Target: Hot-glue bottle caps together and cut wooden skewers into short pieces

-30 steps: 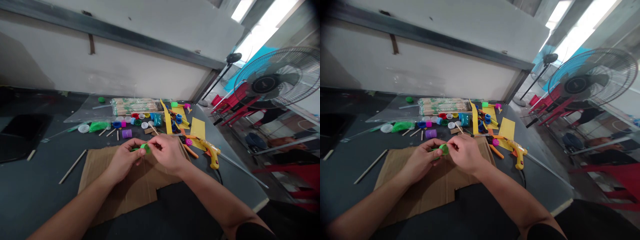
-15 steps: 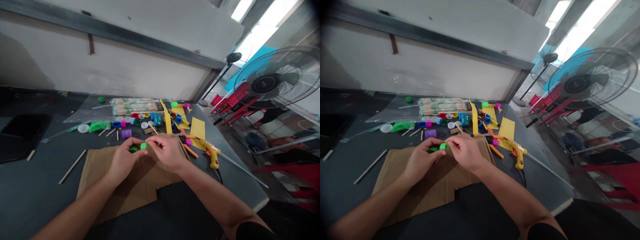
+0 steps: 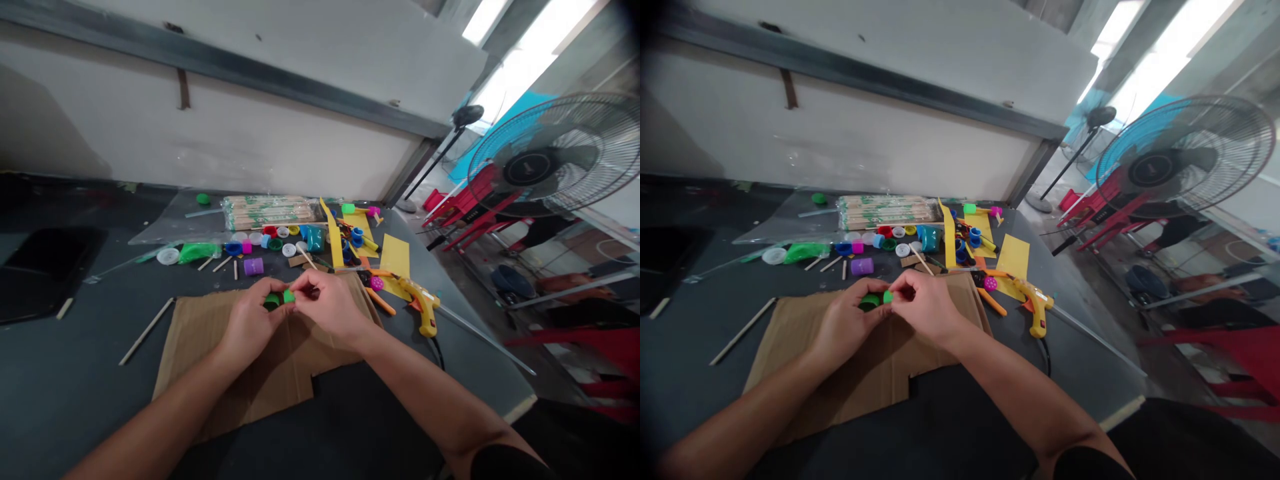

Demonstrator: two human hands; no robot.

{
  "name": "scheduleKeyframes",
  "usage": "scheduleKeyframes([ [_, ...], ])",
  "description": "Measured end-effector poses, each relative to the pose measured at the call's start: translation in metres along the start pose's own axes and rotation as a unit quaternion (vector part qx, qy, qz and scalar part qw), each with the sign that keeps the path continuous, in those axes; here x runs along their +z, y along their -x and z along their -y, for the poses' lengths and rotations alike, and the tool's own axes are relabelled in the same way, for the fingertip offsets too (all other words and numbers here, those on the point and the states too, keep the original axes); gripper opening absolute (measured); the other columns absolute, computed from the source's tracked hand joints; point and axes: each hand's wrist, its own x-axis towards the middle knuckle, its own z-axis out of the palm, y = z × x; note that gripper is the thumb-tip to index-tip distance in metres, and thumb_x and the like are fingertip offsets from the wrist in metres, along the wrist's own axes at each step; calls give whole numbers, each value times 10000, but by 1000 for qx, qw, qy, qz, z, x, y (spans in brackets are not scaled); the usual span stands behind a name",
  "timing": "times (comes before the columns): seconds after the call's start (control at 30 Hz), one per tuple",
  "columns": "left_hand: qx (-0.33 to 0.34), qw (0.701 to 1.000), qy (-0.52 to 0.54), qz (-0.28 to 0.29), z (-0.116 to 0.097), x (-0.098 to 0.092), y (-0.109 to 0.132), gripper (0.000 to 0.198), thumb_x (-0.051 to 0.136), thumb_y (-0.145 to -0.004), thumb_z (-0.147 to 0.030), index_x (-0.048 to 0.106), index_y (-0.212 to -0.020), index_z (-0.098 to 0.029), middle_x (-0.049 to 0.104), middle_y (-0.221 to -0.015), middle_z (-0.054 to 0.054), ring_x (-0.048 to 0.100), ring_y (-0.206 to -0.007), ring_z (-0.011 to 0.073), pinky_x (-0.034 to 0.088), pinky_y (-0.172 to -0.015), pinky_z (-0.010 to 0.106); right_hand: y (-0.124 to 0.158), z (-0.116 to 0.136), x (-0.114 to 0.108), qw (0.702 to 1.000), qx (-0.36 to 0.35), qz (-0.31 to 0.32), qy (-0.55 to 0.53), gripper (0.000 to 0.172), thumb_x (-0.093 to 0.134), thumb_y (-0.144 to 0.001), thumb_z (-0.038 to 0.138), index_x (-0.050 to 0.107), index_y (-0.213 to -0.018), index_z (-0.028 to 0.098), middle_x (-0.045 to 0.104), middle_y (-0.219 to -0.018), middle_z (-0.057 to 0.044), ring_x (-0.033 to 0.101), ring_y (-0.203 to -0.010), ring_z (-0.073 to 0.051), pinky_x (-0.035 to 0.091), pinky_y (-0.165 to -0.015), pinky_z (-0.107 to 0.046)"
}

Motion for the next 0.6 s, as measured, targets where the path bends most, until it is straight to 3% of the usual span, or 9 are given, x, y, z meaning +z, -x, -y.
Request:
scheduleKeyframes([
  [0.17, 7, 999, -35, 4, 2, 1, 2, 175, 756, -678, -254, 642, -808, -229, 661, -798, -2, 579, -718, 172, 432, -678, 264, 0, -1, 0, 1000, 4, -5, 3, 99, 569, -722, 126, 626, -772, 190, 648, -709, 13, 574, -625, -116, 443, -571, -231],
  [0.3, -56, 998, -13, 19, 1, 0, 2, 238, 756, -688, -341, 649, -862, -220, 616, -639, -25, 530, -571, 146, 383, -542, 239, -3, 4, -8, 1000, -16, -7, 24, 94, 567, -750, 138, 638, -785, 188, 643, -706, 15, 569, -630, -111, 439, -579, -223],
  [0.4, -89, 995, 34, 34, 0, -2, 0, 237, 683, -762, -395, 640, -886, -197, 546, -531, -44, 466, -489, 121, 341, -491, 227, -5, 8, -14, 996, -60, 2, 68, 125, 555, -797, 141, 667, -822, 190, 651, -722, 11, 565, -638, -106, 430, -596, -220],
  [0.6, -114, 973, 181, 86, 6, -4, -3, 288, 600, -833, -439, 635, -938, -174, 534, -626, -33, 423, -494, 89, 315, -457, 211, -7, 3, -15, 986, -122, 3, 110, 162, 648, -818, 263, 672, -957, 183, 654, -799, -15, 586, -730, -128, 430, -635, -227],
])
